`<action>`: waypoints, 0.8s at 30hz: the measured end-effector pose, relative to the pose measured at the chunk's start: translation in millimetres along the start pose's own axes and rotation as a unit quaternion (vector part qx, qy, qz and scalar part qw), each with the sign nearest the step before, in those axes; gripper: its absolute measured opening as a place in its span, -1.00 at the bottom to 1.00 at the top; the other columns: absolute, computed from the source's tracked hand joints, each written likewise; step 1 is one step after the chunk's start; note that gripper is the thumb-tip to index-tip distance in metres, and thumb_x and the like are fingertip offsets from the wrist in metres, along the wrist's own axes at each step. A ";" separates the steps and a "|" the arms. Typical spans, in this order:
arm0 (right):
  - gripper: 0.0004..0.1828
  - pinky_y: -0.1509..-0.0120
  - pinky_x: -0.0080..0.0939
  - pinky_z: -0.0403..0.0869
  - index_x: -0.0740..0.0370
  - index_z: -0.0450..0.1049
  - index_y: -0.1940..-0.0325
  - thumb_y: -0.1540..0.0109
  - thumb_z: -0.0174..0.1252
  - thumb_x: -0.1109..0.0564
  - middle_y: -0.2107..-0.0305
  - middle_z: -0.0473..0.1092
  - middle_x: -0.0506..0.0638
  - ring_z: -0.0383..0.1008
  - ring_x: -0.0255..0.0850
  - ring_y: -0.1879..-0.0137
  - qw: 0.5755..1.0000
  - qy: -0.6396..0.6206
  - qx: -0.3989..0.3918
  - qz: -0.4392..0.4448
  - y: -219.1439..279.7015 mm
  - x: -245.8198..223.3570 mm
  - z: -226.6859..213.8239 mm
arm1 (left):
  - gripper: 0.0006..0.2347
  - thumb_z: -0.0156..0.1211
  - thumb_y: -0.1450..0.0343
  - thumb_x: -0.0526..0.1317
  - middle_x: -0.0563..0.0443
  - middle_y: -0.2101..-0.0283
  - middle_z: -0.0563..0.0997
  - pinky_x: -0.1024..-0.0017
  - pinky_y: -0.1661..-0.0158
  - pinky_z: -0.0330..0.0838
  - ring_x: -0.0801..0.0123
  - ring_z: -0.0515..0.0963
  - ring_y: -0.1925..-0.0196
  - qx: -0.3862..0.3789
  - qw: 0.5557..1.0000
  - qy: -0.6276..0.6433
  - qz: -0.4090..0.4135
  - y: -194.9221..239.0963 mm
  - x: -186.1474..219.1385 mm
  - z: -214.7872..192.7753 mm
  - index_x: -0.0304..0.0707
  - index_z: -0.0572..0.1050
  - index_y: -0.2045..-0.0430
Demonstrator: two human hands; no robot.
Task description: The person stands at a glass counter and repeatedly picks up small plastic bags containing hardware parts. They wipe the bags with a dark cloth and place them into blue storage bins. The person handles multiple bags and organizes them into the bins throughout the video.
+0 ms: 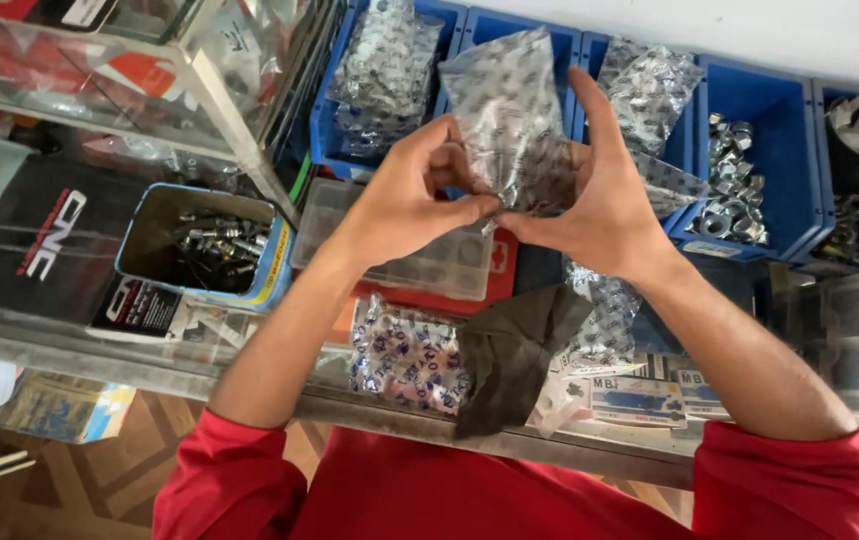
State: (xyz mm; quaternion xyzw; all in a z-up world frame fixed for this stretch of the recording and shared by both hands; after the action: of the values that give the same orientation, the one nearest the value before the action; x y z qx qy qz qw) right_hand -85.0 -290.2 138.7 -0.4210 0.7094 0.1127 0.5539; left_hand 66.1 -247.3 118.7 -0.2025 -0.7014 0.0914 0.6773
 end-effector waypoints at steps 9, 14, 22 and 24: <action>-0.14 0.13 -0.25 0.56 0.38 0.09 -0.28 -0.05 0.48 0.33 0.24 0.53 0.15 0.63 -0.17 0.19 0.985 0.142 0.031 0.090 1.6 -4.9 1.0 | -0.67 0.41 -0.40 -0.28 -0.07 0.14 0.63 0.48 0.05 0.63 0.34 0.69 0.08 0.126 0.976 0.177 0.011 -13.6 -18.3 -22.1 -0.38 0.44 0.03; -0.27 0.29 -0.33 0.49 0.42 0.31 -0.19 -0.02 0.51 0.31 0.32 0.58 0.13 0.57 -0.24 0.34 0.979 0.181 0.045 0.076 5.3 -12.3 -9.3 | -0.72 0.42 -0.38 -0.28 0.02 0.28 0.66 0.59 0.39 0.53 0.49 0.65 0.32 0.151 0.974 0.168 -0.032 -12.5 -28.7 -24.2 -0.34 0.51 0.09; -0.52 0.21 -0.35 0.48 0.43 0.44 -0.02 -0.06 0.44 0.41 0.28 0.51 0.07 0.51 -0.26 0.29 0.982 0.182 0.047 0.032 0.9 -19.7 -22.8 | -0.49 0.46 -0.31 -0.23 -0.24 0.17 0.64 0.54 0.35 0.70 0.31 0.70 0.29 0.115 0.987 0.114 -0.011 -27.7 -8.7 -29.3 -0.53 0.39 -0.08; -0.53 0.13 -0.29 0.57 0.39 0.39 0.00 -0.07 0.38 0.46 0.24 0.51 0.12 0.59 -0.19 0.23 0.984 0.174 0.013 0.041 -3.4 -20.5 -21.7 | -0.48 0.41 -0.29 -0.05 -0.13 0.26 0.67 0.58 0.52 0.71 0.37 0.74 0.28 0.155 0.986 0.027 -0.055 -32.6 -7.2 -38.0 -0.50 0.48 -0.01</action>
State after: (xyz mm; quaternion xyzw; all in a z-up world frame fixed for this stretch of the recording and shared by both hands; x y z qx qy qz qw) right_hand -97.0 -296.2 165.6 -0.3973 0.8134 0.0512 0.4218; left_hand 98.4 -285.1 127.8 -0.0583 -0.6701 0.1563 0.7232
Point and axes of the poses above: each hand's wrist, its own y-axis away from the middle knuckle, its own z-axis out of the palm, x = y × z, the point moved 8 cm from there along -y, towards the middle knuckle
